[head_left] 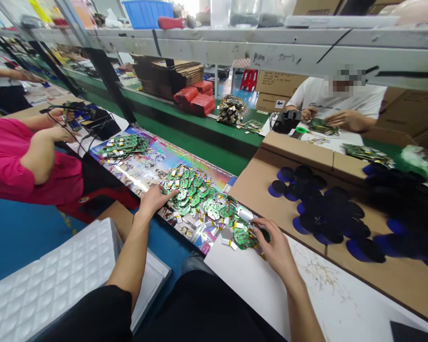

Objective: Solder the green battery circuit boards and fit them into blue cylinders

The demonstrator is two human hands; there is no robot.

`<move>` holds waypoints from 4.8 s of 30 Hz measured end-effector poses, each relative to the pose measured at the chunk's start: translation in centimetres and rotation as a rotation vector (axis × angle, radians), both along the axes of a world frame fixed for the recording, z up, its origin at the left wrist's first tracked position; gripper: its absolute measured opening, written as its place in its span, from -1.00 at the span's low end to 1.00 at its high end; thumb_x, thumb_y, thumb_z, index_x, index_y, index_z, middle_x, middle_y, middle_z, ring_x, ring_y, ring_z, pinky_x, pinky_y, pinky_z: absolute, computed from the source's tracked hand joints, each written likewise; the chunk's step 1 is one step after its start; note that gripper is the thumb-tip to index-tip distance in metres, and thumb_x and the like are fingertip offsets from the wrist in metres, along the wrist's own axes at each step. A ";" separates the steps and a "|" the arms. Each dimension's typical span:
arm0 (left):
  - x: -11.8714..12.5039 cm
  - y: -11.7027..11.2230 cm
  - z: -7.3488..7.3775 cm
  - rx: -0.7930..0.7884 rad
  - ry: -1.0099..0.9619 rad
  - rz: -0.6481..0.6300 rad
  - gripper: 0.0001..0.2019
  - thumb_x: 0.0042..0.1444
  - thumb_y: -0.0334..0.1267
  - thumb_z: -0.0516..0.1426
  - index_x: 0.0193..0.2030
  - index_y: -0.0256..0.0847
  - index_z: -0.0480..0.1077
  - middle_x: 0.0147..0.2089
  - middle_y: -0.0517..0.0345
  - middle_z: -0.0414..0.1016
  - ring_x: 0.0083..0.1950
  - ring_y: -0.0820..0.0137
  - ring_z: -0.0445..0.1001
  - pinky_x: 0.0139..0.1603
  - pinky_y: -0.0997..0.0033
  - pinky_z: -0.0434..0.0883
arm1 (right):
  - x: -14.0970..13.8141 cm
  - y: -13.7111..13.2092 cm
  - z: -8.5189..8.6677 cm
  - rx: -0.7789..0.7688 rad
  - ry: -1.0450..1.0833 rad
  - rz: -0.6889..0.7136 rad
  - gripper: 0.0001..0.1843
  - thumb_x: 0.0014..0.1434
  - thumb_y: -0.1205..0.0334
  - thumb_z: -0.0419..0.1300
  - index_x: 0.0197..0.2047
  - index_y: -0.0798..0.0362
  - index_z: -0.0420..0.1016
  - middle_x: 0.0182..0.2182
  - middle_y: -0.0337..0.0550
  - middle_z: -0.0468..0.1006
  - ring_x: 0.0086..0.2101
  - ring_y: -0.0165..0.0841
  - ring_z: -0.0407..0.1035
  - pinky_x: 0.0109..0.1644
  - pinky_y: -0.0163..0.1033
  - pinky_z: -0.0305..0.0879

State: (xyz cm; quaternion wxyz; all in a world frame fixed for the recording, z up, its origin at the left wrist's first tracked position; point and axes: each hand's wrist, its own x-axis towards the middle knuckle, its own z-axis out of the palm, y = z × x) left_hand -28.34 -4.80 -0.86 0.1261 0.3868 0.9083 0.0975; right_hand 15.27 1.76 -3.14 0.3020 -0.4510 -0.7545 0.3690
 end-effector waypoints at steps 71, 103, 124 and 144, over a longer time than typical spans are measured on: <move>32.1 1.4 0.6 0.645 -1.185 -0.466 -0.41 0.23 0.36 0.18 -0.46 -0.17 0.34 -0.51 0.25 0.22 -0.44 0.43 0.18 -0.37 0.35 0.18 | -0.6 -6.9 2.0 -0.232 0.548 -0.630 -0.26 0.30 -0.52 0.02 -0.55 -0.03 0.27 -0.62 -0.22 0.34 -0.52 -0.35 0.21 -0.42 -0.22 0.20; 17.4 7.2 0.8 0.716 -0.616 -0.399 -0.50 0.07 0.08 0.25 -0.65 -0.16 0.18 -0.61 0.32 0.04 -0.48 0.47 0.05 -0.35 0.37 0.07 | -8.9 1.5 3.7 -0.591 0.794 -0.228 -0.47 0.01 -0.04 0.36 -0.55 -0.05 0.04 -0.61 -0.45 0.00 -0.61 -0.53 -0.14 -0.56 -0.34 -0.20; 17.6 8.8 -1.1 0.642 -0.389 -0.553 -0.86 0.07 -0.20 0.23 -0.30 -0.18 0.58 -0.52 0.25 0.41 -0.45 0.38 0.30 -0.33 0.39 0.22 | -9.5 2.8 3.8 -0.262 0.531 -0.121 -0.52 0.15 -0.23 0.33 -0.42 0.07 0.63 -0.54 -0.27 0.43 -0.43 -0.38 0.26 -0.32 -0.29 0.19; 20.6 0.3 -5.2 0.963 -0.592 -0.304 -0.61 0.38 0.00 0.19 0.22 -0.12 0.34 0.03 0.02 0.46 -0.15 0.35 0.44 -0.08 0.32 0.44 | -11.3 2.4 3.4 0.069 0.063 0.005 -0.78 0.31 0.06 0.35 -0.31 -0.02 0.69 -0.29 -0.15 0.61 -0.06 -0.17 0.38 0.17 -0.03 0.23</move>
